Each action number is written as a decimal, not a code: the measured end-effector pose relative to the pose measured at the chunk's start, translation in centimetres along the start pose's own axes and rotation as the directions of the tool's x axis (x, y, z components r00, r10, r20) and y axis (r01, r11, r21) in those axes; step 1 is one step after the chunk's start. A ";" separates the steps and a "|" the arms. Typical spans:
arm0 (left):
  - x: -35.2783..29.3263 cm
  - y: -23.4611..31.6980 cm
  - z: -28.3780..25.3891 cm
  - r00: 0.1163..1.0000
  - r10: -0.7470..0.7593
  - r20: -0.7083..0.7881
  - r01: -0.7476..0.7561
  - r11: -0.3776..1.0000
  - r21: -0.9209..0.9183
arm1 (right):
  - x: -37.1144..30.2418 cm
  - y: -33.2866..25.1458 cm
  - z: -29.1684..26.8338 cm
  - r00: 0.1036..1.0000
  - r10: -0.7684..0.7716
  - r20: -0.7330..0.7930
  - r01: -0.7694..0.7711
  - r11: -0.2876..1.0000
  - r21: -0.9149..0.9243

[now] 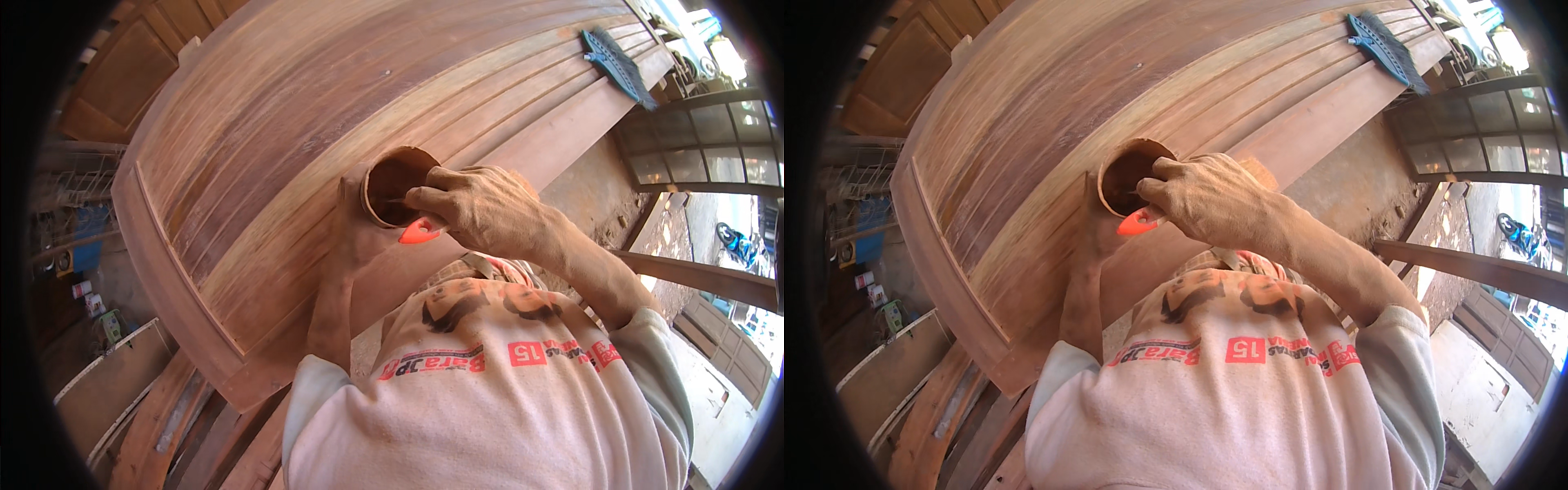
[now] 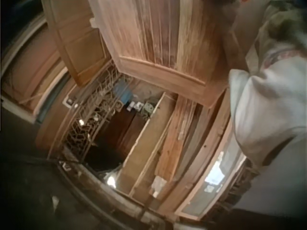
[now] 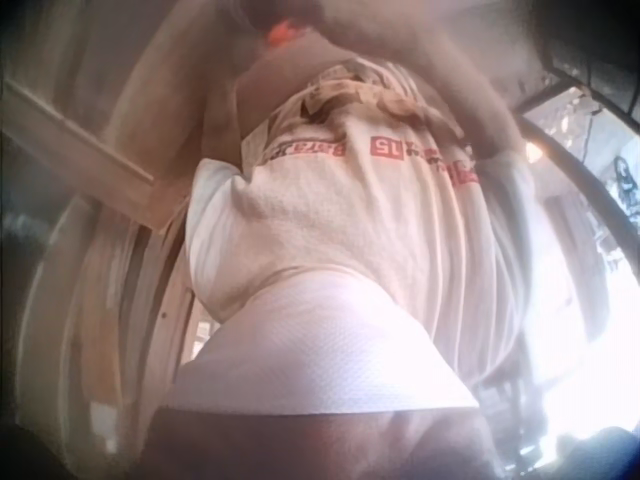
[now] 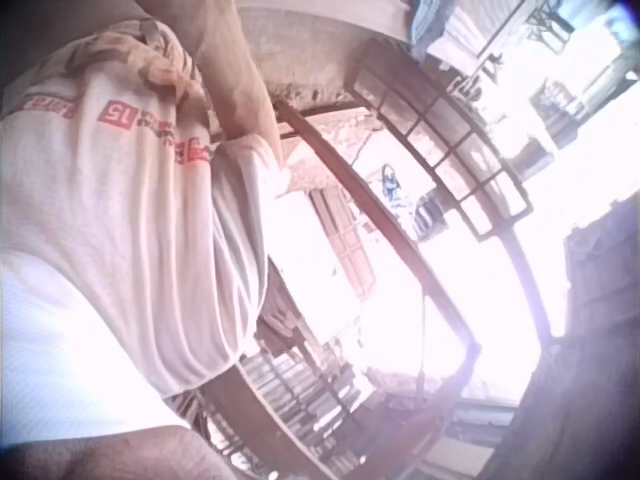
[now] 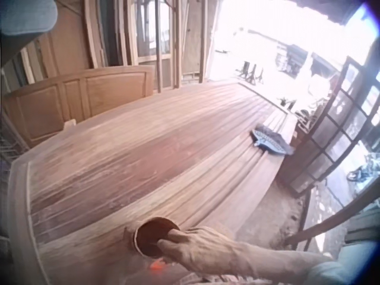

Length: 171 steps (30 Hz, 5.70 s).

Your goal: The person applies wood stain to a wooden door panel using a brush and a small container of liquid, then uses a handheld broom to sweep the surface and surrounding area.

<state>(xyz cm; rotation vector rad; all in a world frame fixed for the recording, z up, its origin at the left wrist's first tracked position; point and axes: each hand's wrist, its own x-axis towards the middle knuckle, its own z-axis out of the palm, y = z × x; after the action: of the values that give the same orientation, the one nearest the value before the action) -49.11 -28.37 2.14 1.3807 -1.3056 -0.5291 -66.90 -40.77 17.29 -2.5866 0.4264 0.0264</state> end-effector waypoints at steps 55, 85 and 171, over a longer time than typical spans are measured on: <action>-1.2 -1.6 2.3 0.994 -0.007 -0.113 0.009 1.000 0.012 | 1.8 -0.8 1.6 0.907 0.395 -0.145 -0.398 0.917 0.009; -1.6 -2.7 1.6 0.998 -0.027 -0.058 0.029 0.999 0.043 | 2.4 -0.6 1.1 0.904 0.419 -0.087 -0.417 0.908 0.033; -0.7 -3.0 2.1 0.991 -0.035 -0.129 0.038 0.999 0.022 | 2.7 0.5 0.5 0.977 0.150 0.149 -0.156 0.987 0.026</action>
<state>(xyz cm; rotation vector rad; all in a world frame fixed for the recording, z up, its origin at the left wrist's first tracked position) -49.99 -29.28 -1.36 1.4371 -1.1880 -0.4428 -64.42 -41.74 16.39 -2.4893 0.5645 0.2582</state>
